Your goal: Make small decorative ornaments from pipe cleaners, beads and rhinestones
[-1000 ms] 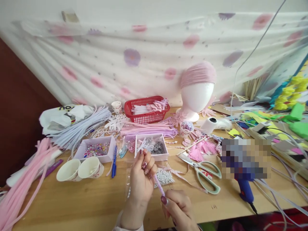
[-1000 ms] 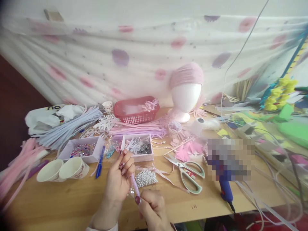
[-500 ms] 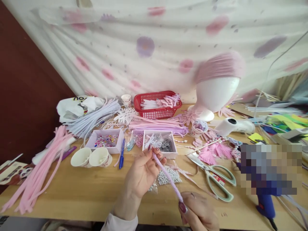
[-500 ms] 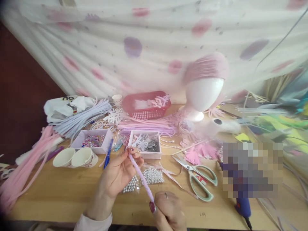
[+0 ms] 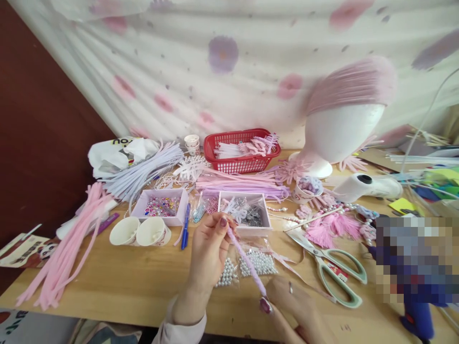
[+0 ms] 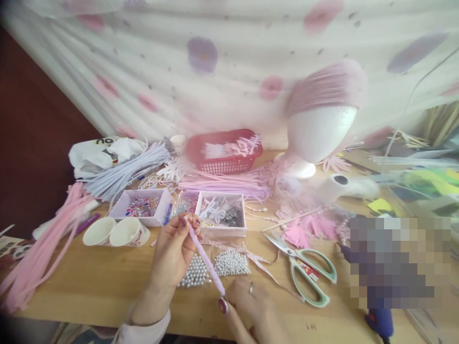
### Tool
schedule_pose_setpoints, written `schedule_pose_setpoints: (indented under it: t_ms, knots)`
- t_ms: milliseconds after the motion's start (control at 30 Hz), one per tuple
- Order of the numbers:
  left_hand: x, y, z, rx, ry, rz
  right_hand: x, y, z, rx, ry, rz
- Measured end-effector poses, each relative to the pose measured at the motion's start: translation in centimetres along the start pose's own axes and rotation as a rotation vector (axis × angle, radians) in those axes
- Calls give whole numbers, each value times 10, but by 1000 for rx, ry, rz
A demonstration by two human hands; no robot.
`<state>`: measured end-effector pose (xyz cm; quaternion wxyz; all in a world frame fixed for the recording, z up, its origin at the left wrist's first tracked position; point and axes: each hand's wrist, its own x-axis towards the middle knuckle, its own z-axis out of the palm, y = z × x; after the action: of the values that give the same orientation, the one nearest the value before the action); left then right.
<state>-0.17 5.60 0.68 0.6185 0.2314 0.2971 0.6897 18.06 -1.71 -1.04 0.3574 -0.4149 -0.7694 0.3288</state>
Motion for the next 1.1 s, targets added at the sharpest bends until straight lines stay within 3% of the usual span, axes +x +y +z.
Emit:
schedule_pose_setpoints:
  t_ms: [133, 267, 333, 433, 533, 667, 800, 900, 1000, 1100]
  knots:
    - [1, 2, 1, 64, -212, 46, 18, 3, -8, 433, -283, 254]
    - [2, 4, 0, 181, -448, 153, 37, 3, -7, 951, -411, 273]
    - [2, 7, -3, 240, -505, 254, 45, -2, -7, 985, -530, 240]
    - [-1, 13, -6, 335, -553, 351, 54, -13, -12, 715, -671, 199]
    - [-7, 18, -6, 448, -575, 357, 59, -23, -12, 587, -503, 187]
    - [-14, 19, -4, 543, -515, 380, 57, -24, -3, 723, -284, 203]
    - [-18, 22, -4, 555, -535, 350, 51, -19, 4, 822, -259, 186]
    - [-24, 26, -3, 624, -487, 364, 47, -16, 5, 881, -259, 210]
    - [-32, 27, 0, 706, -417, 370, 46, -14, 5, 815, -211, 167]
    - [-37, 27, 4, 713, -378, 353, 46, -14, 5, 640, -163, 26]
